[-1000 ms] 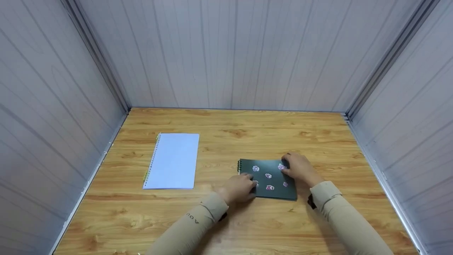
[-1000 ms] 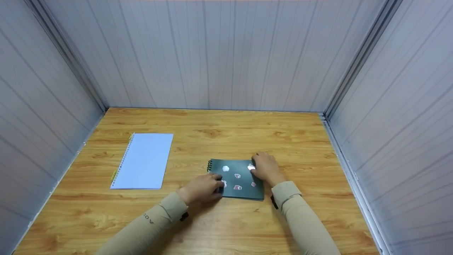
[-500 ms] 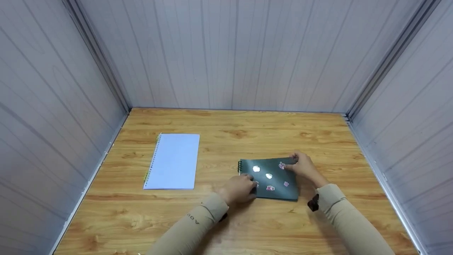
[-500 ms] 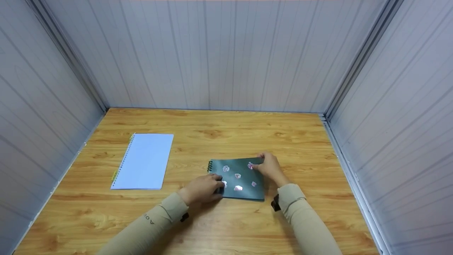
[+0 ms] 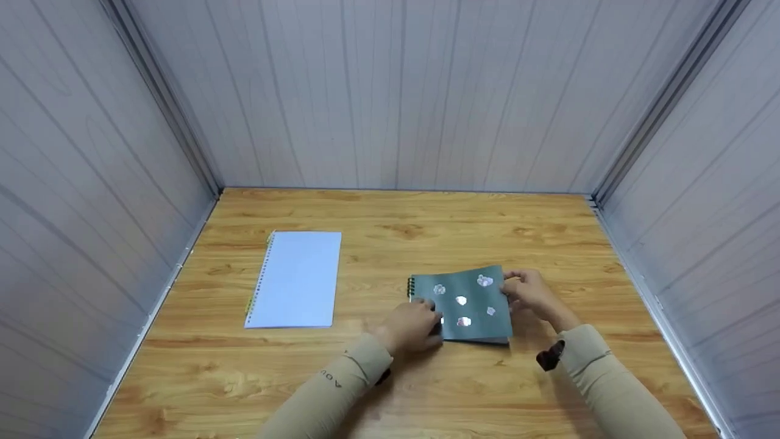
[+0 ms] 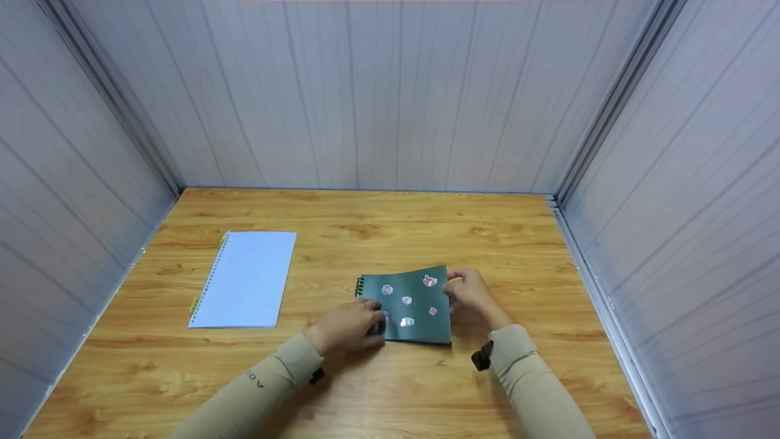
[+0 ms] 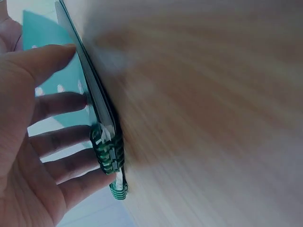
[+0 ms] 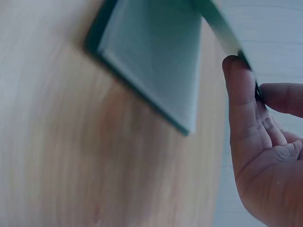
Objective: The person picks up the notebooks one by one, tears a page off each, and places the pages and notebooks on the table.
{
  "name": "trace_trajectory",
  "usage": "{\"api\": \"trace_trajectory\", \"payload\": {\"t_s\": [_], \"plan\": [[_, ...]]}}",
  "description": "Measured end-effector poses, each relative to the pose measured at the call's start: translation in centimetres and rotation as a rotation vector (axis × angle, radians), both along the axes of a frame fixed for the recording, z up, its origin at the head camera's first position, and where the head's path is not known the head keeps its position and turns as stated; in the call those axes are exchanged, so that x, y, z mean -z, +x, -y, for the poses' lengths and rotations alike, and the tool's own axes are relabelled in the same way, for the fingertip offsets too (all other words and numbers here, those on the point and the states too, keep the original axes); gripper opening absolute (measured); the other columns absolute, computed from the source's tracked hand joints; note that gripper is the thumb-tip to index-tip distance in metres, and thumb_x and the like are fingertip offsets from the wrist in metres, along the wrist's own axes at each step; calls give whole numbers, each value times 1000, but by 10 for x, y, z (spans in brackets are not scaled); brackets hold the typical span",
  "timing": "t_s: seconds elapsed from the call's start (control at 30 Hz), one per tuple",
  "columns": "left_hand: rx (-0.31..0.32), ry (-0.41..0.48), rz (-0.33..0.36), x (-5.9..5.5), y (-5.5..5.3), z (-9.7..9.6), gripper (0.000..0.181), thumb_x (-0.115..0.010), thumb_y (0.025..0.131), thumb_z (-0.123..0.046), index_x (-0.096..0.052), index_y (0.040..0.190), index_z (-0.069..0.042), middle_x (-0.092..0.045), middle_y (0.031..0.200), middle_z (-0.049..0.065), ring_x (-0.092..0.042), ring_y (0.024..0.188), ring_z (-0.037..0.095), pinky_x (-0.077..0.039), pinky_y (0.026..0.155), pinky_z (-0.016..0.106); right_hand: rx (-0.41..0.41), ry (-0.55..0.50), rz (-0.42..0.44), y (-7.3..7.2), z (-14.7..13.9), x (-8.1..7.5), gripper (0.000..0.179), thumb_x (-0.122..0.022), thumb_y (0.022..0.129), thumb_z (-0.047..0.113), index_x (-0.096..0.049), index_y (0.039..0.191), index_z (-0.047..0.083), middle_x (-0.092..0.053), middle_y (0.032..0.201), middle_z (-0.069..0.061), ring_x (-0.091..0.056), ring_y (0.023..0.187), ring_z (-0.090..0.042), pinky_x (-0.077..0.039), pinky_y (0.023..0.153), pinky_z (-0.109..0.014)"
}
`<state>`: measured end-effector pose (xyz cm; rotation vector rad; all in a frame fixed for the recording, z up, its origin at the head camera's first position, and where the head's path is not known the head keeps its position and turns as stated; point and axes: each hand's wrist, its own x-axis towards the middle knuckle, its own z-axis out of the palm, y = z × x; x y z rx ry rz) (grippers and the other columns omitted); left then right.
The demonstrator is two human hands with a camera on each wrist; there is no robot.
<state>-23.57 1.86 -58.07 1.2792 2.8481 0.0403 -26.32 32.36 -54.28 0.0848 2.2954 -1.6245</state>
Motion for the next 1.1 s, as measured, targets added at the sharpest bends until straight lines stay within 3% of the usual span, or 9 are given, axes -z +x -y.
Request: {"api": "trace_trajectory", "payload": {"t_s": [0.2,0.33,0.5,0.67,0.87,0.97,1.03,1.1], "plan": [[-78,84,19,-7,8,-7,67,-71,100,-60,-63,144,-11,-68,135,10,-71,119,29,-64,95,43,-7,-138,-13,-1,2,-18,33,-59,104,6,-61,132,-12,-74,88,0,-73,78,-13,-64,63,-31],[-147,130,5,-14,14,-15,80,-71,101,-58,-47,163,-12,-62,152,15,-70,127,35,-64,99,47,-3,-244,-4,-3,8,-24,28,-60,104,3,-62,129,-10,-75,88,0,-73,77,-13,-64,65,-32],[-223,159,-9,-21,21,-23,81,-70,104,-41,-34,170,-11,-55,160,22,-73,120,42,-66,93,51,15,-378,18,-7,22,-31,17,-61,105,0,-69,120,-1,-77,91,-2,-74,79,-15,-65,68,-32],[-291,190,11,-24,25,-29,79,-66,106,-22,-26,174,-12,-51,163,28,-74,119,45,-67,91,52,12,-447,26,-11,32,-36,17,-60,106,0,-70,119,3,-79,95,-3,-76,82,-15,-65,71,-31],[-319,250,1,-25,28,-28,71,-57,109,-8,-27,173,-9,-49,162,33,-72,123,50,-67,89,53,-83,-497,-6,-11,37,-36,16,-54,112,12,-70,114,13,-78,93,1,-76,78,-13,-65,73,-30],[-335,320,39,-23,29,-24,75,-58,106,-3,-24,173,-8,-46,163,35,-68,129,53,-66,90,54,-131,-504,-30,-12,38,-29,31,-43,118,25,-72,119,14,-81,96,0,-79,81,-14,-66,77,-32],[-349,387,72,-21,30,-20,80,-60,104,-1,-22,174,-8,-43,164,36,-64,134,52,-65,93,54,-124,-442,-58,-12,39,-21,44,-36,120,31,-72,127,8,-82,103,-4,-80,88,-17,-67,82,-34],[-357,462,92,-18,30,-16,84,-61,101,1,-21,174,-6,-42,164,36,-62,137,51,-64,97,54,-125,-299,-104,-12,42,-10,55,-30,121,35,-68,138,-1,-82,116,-13,-81,103,-25,-66,92,-40]]}}
